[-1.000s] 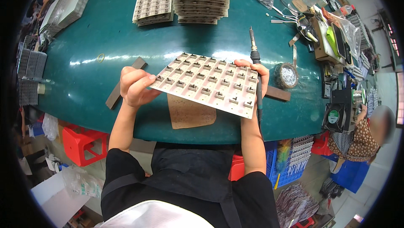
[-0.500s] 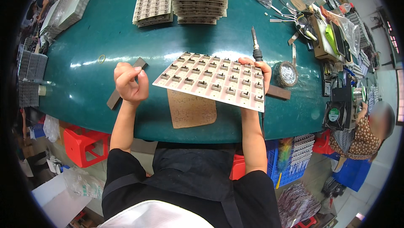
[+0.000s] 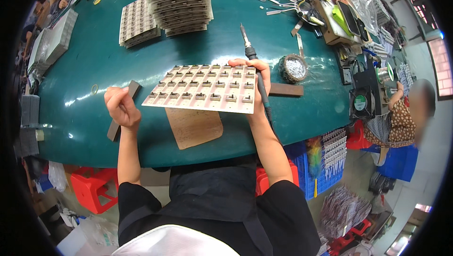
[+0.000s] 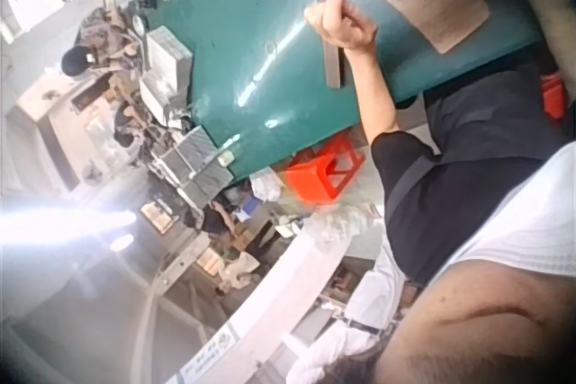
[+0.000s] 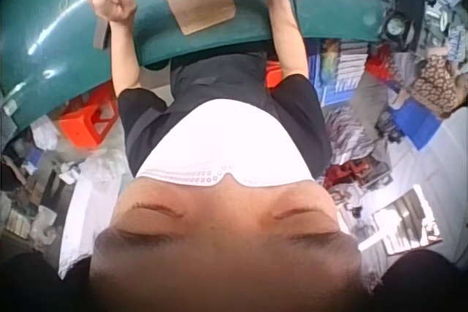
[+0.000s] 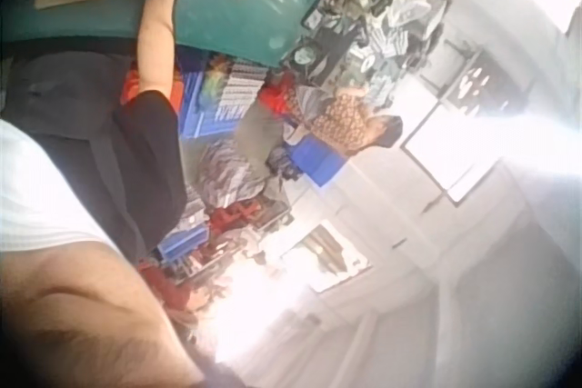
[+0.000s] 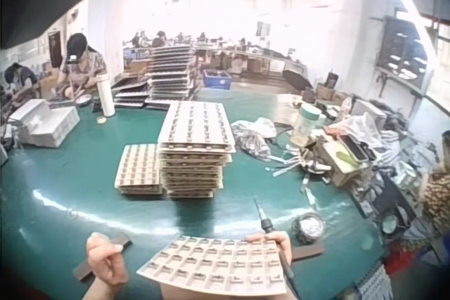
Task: Soldering individual components onto a series of white LED panels at a factory workbench.
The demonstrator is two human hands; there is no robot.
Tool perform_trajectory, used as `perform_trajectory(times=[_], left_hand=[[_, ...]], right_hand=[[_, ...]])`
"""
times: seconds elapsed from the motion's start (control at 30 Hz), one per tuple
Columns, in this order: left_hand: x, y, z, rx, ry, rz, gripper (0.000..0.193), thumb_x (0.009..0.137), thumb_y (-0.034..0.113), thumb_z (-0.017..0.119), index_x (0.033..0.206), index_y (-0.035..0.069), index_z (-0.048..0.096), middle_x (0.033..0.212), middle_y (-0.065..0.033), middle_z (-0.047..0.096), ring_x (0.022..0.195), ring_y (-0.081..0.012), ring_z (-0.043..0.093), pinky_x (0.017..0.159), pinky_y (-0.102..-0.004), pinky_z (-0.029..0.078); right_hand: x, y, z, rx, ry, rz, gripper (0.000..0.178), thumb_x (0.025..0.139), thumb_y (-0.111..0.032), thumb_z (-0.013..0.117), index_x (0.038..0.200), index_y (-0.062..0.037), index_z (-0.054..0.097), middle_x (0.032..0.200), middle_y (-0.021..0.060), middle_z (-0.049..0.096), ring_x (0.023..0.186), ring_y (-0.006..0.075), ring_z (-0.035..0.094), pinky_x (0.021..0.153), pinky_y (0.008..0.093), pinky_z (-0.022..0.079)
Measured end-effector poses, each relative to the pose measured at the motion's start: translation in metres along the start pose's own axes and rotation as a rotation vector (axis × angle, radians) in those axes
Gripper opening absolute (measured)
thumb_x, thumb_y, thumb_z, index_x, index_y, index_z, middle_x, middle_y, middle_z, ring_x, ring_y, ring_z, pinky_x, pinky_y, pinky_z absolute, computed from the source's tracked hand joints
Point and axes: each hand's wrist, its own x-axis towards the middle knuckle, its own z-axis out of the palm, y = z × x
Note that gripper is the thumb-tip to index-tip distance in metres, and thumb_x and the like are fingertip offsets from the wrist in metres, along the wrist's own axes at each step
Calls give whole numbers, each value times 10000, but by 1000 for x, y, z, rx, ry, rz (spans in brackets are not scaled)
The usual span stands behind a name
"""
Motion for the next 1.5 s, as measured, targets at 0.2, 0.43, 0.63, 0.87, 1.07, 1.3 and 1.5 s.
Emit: perform_trajectory(times=[0.2,0.43,0.63,0.87,1.07,1.3,1.5], left_hand=[[-1,-2,-1,17,-3,-5,134,958,16,482,1064,6,565,918,-106,536,739,-204,486,681,-317,395],[2,-3,1,-49,8,-32,186,1006,103,430,1095,2,558,938,-101,518,738,-192,470,671,-303,381],[9,10,1,-330,87,-484,375,1057,224,389,1301,-42,490,903,-35,416,712,-101,357,619,-242,316],[25,15,-2,-800,78,-815,576,1069,431,320,1414,-18,424,851,-16,471,613,-47,321,503,-204,287],[27,4,-18,-960,-120,-926,482,1079,370,309,1325,7,508,808,-35,532,629,-42,419,523,-195,348],[46,1,7,-214,-529,-348,281,876,-2,600,1128,79,695,1030,-82,657,851,-213,596,752,-300,484],[42,11,25,-218,-733,-44,425,806,116,688,1230,120,654,1207,-68,657,856,-238,583,764,-331,461]], right_hand=[[0,-5,4,64,19,29,276,1018,-230,515,1224,-64,437,1195,264,607,1116,286,595,958,414,485],[1,-9,10,-23,11,7,336,1009,-330,541,1201,-73,441,1175,252,614,1109,278,588,963,412,478],[-2,-11,16,-3,43,21,336,1003,-339,549,1171,-65,452,1126,248,627,1077,290,606,955,434,479],[-4,-10,19,-31,46,15,379,987,-379,564,1163,-61,458,1093,244,641,1055,288,611,972,445,465],[-4,-11,18,-42,1,-7,396,979,-393,575,1164,-63,456,1086,244,644,1052,291,610,965,443,467],[-7,-7,13,84,-137,-23,390,983,-389,566,1157,-65,437,1106,306,628,956,261,617,848,381,515],[-11,-5,21,443,-183,99,334,1012,-324,521,1182,-49,433,1093,327,605,941,258,616,800,376,558]])
